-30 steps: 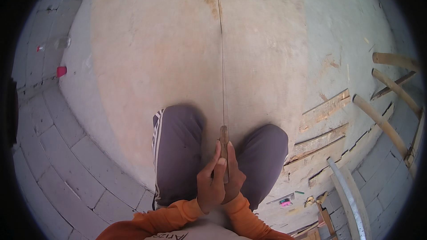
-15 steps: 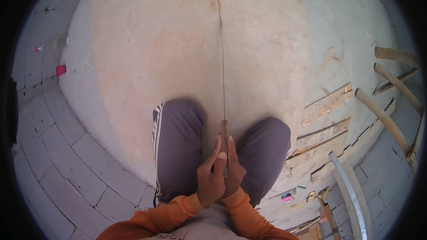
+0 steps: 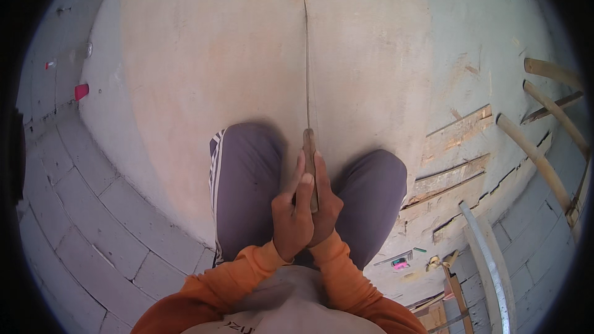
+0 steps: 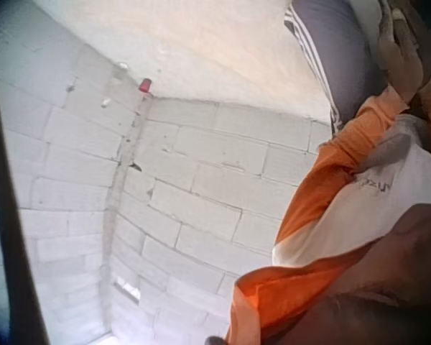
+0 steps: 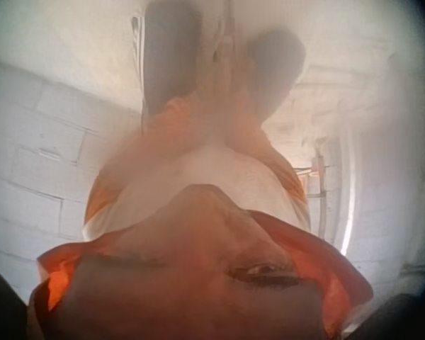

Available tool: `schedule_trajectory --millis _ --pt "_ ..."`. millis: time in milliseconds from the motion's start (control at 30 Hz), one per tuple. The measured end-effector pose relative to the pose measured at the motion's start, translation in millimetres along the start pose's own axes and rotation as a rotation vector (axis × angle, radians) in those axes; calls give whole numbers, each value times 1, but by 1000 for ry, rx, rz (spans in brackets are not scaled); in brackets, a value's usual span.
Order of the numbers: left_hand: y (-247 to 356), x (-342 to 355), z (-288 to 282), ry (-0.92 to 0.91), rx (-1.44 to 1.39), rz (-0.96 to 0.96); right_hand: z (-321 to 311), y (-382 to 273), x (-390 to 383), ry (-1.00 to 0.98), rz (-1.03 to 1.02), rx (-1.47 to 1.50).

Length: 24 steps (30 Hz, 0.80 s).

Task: The person saws a thin wooden board using a hand saw while sitting on a concrete floor.

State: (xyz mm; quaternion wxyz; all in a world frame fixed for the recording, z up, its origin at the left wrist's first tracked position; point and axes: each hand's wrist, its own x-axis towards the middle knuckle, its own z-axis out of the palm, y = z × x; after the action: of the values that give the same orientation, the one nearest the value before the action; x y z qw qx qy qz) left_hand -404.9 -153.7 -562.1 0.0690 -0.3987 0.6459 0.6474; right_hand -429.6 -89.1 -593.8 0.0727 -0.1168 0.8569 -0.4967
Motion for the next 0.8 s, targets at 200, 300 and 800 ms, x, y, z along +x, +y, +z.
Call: schedule_trajectory --millis 200,300,800 --pt "30 58 5 -57 -77 -42 10 9 44 -16 151 174" --pt "5 -8 4 -16 -58 48 -5 4 -5 38 -20 -23" --pt "-2 -16 1 38 60 198 -3 -1 -14 47 -10 -81"
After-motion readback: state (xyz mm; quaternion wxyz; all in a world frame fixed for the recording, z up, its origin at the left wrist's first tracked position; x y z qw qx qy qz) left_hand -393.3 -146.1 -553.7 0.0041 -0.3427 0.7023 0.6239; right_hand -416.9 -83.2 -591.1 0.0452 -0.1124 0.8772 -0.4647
